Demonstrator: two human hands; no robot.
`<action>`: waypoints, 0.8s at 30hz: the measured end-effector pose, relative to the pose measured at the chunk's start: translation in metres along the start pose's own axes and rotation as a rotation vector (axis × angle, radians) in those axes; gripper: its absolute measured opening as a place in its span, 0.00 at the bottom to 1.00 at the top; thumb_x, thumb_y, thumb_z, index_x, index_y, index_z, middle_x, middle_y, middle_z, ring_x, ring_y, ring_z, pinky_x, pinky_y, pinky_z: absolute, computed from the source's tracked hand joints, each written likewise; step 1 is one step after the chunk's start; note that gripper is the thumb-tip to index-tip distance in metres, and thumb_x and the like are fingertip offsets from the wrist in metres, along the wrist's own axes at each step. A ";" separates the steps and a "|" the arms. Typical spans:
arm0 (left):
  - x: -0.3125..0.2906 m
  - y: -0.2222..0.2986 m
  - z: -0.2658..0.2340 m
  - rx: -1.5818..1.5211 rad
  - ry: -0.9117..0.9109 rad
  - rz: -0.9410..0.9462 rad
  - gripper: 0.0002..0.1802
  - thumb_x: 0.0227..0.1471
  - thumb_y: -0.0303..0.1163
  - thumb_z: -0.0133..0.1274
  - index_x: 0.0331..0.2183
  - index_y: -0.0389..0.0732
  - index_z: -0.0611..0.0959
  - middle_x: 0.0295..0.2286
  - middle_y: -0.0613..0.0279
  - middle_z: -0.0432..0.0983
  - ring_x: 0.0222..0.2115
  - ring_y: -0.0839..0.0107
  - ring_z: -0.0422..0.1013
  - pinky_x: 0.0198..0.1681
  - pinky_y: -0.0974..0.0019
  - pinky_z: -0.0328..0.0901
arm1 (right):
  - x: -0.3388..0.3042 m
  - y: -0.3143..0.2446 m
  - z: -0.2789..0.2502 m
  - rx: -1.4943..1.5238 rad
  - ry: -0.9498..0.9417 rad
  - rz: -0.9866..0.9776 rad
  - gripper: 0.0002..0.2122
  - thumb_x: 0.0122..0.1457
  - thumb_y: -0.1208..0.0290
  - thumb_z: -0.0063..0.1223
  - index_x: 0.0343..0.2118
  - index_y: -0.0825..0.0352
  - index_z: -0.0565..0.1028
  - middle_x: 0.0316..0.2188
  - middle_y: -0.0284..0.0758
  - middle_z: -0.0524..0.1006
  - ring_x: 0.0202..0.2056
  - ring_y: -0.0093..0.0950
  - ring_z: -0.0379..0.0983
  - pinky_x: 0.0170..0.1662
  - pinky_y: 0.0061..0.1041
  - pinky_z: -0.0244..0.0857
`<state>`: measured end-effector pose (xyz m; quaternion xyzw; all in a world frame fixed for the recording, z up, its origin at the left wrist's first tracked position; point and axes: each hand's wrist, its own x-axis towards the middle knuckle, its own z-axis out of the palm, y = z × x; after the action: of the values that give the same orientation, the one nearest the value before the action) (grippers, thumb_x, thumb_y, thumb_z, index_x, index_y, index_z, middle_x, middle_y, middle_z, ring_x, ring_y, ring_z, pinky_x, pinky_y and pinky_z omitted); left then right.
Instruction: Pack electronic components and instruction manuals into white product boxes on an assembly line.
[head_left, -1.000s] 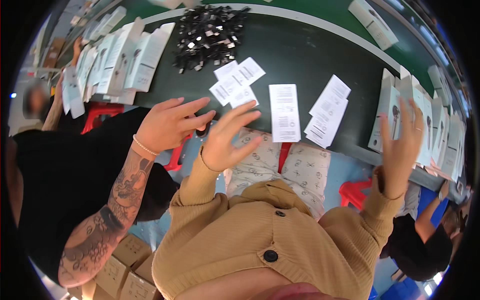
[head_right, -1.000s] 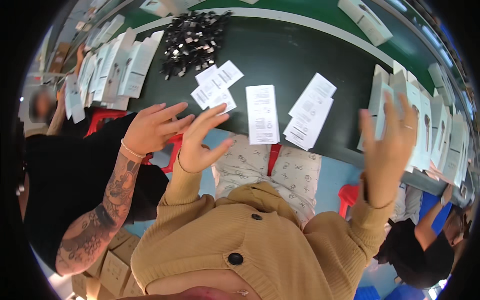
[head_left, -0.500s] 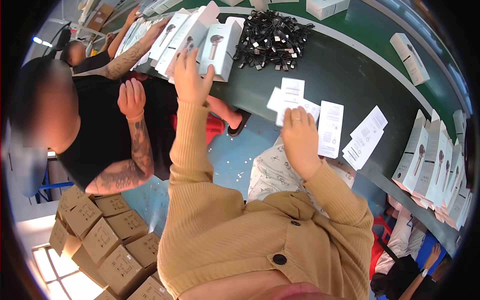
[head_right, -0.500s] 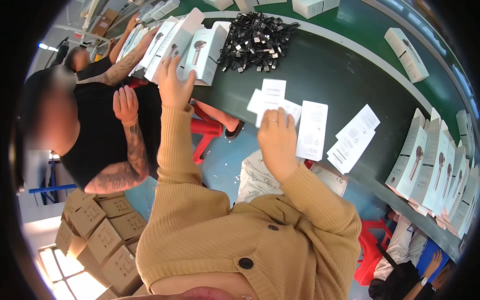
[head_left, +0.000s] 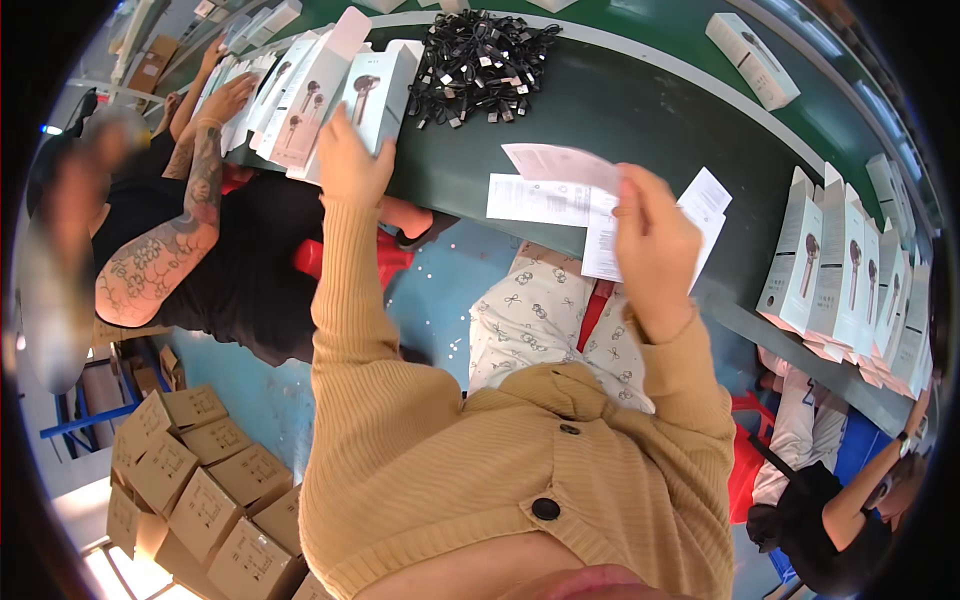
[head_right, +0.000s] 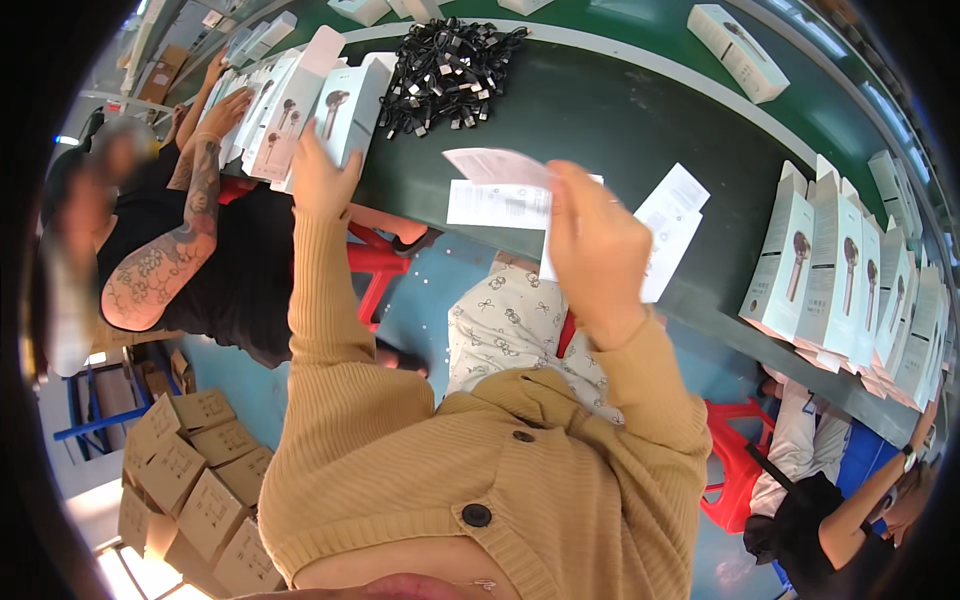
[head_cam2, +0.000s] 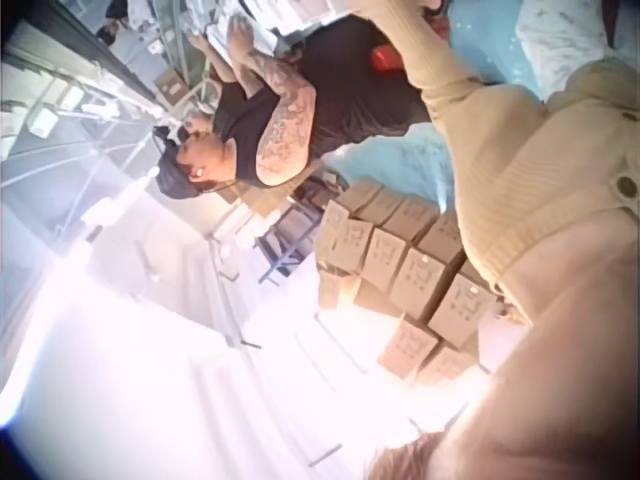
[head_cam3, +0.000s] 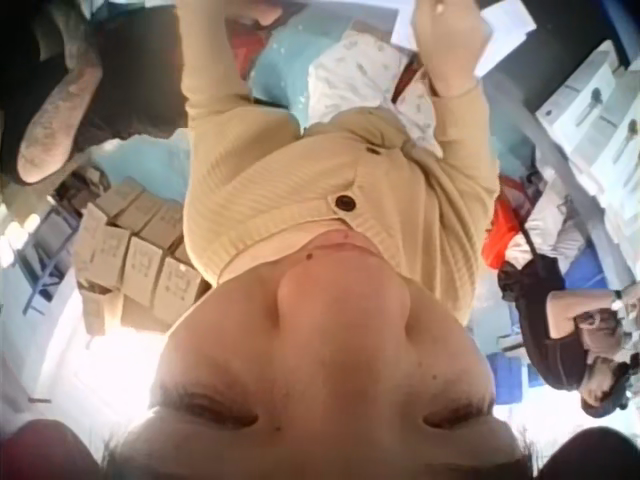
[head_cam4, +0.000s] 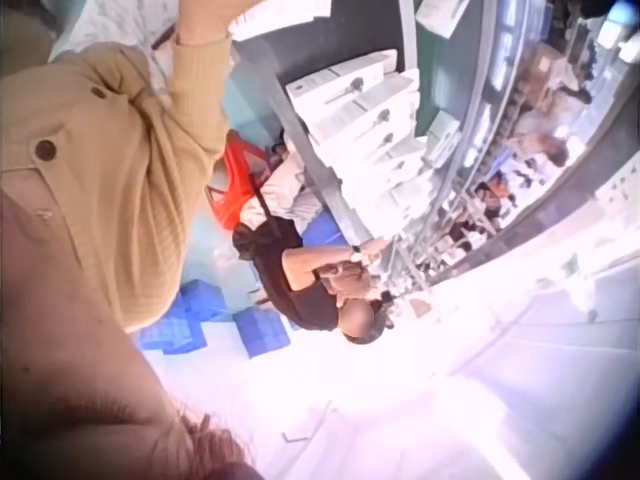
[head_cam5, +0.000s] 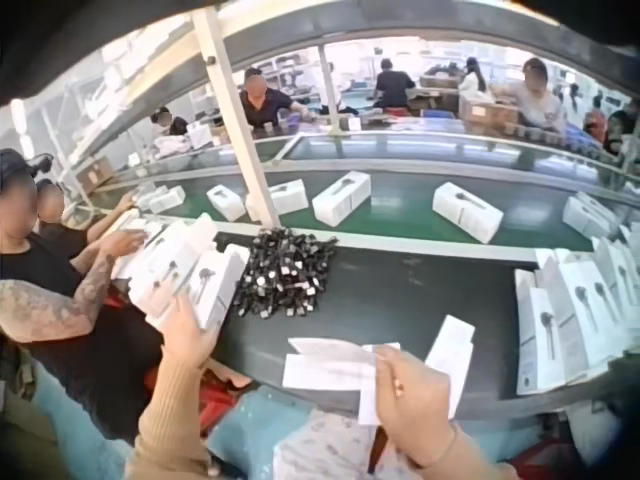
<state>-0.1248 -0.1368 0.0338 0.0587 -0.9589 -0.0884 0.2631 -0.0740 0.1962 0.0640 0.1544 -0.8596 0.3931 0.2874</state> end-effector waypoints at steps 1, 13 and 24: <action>-0.010 0.008 -0.007 -0.007 -0.001 0.004 0.42 0.41 0.35 0.61 0.54 0.31 0.60 0.45 0.37 0.64 0.46 0.41 0.63 0.50 0.50 0.60 | 0.002 0.006 -0.010 0.169 0.034 0.122 0.04 0.55 0.77 0.53 0.34 0.67 0.76 0.26 0.35 0.79 0.21 0.25 0.75 0.23 0.19 0.65; -0.124 0.107 -0.033 -1.853 -0.428 -0.267 0.53 0.37 0.55 0.66 0.51 0.35 0.56 0.50 0.51 0.61 0.52 0.64 0.61 0.54 0.60 0.59 | 0.010 0.008 -0.087 0.942 0.030 0.394 0.08 0.58 0.78 0.51 0.40 0.75 0.72 0.31 0.39 0.78 0.25 0.23 0.74 0.28 0.18 0.66; -0.153 0.141 -0.026 -1.634 -0.614 -0.200 0.41 0.55 0.43 0.53 0.60 0.36 0.53 0.44 0.62 0.62 0.48 0.71 0.60 0.55 0.68 0.54 | 0.023 0.038 -0.114 0.748 0.123 0.383 0.09 0.59 0.77 0.50 0.41 0.71 0.75 0.28 0.37 0.77 0.21 0.21 0.71 0.27 0.17 0.64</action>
<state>0.0101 0.0219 0.0082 -0.0906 -0.6144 -0.7818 -0.0556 -0.0677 0.3068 0.1158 0.0619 -0.6523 0.7326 0.1844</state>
